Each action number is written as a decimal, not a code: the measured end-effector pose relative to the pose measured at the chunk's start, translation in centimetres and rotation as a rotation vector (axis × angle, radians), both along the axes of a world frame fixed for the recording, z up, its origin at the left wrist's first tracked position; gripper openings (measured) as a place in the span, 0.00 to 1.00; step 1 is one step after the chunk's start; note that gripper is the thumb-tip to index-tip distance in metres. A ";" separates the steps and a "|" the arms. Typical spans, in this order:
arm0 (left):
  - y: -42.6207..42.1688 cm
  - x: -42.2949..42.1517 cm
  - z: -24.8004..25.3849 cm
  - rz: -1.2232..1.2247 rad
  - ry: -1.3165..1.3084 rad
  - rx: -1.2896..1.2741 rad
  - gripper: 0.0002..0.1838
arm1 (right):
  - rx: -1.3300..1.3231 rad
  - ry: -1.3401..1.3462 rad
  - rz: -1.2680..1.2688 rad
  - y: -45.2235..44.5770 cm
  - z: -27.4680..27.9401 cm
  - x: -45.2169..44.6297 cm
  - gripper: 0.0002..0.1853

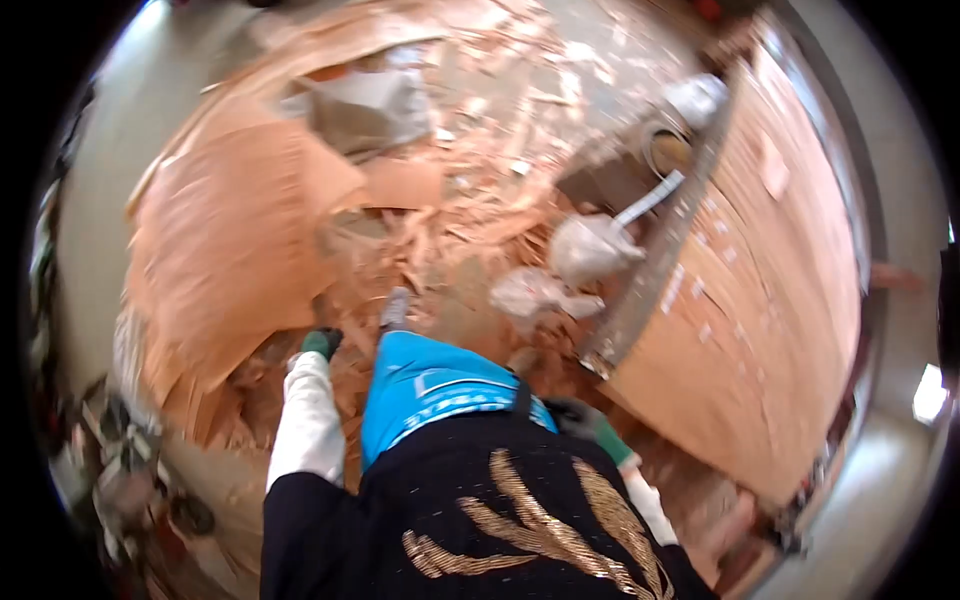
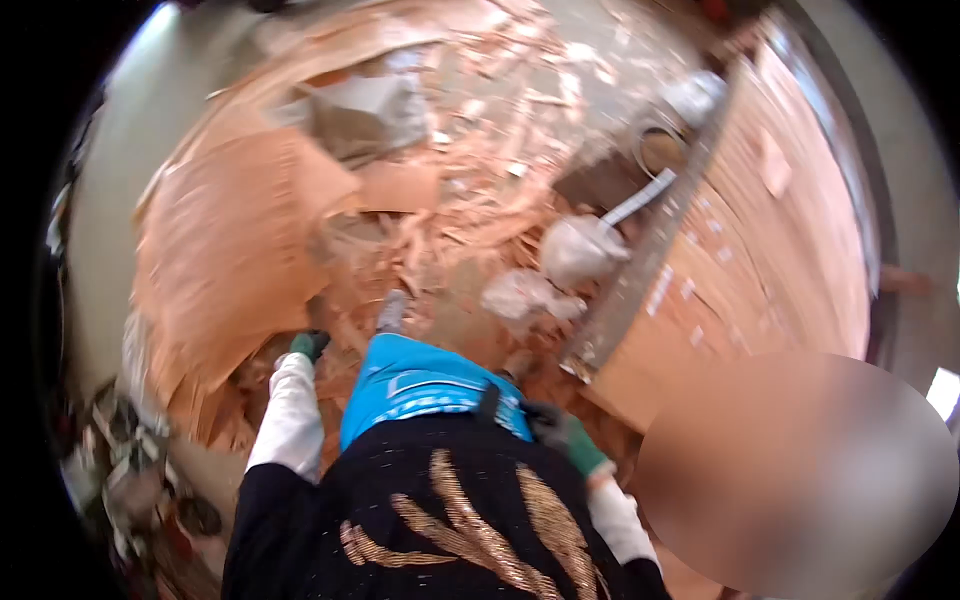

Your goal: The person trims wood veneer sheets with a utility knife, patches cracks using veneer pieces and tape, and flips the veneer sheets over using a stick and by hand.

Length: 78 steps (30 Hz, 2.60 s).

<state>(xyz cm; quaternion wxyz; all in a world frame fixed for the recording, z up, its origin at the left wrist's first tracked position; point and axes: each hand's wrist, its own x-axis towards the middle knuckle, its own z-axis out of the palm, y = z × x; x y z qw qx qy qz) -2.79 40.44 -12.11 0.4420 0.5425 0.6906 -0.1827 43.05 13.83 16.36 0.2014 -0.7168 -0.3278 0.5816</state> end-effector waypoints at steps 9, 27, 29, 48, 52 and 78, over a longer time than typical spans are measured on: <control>2.7 30.6 8.4 -0.590 -0.736 0.014 0.24 | -0.211 -0.177 0.011 -0.6 2.7 -5.4 0.19; 7.6 65.8 7.5 -0.732 -0.954 0.328 0.11 | 0.263 -0.137 -0.889 -6.8 3.7 11.9 0.17; 4.5 62.4 16.1 -0.288 -1.152 0.050 0.10 | 0.610 0.059 -1.113 -3.2 -0.2 14.5 0.19; 16.8 65.7 28.1 -1.191 -1.086 -0.301 0.29 | 0.226 -0.616 -0.875 23.0 -3.5 20.2 0.11; 25.3 65.8 25.3 -1.285 -1.166 -0.189 0.29 | 0.159 -0.644 -0.665 26.1 -3.0 19.8 0.12; 32.4 82.5 19.6 -1.386 -0.900 -0.147 0.16 | 0.028 -0.768 -1.056 36.8 -9.6 37.8 0.11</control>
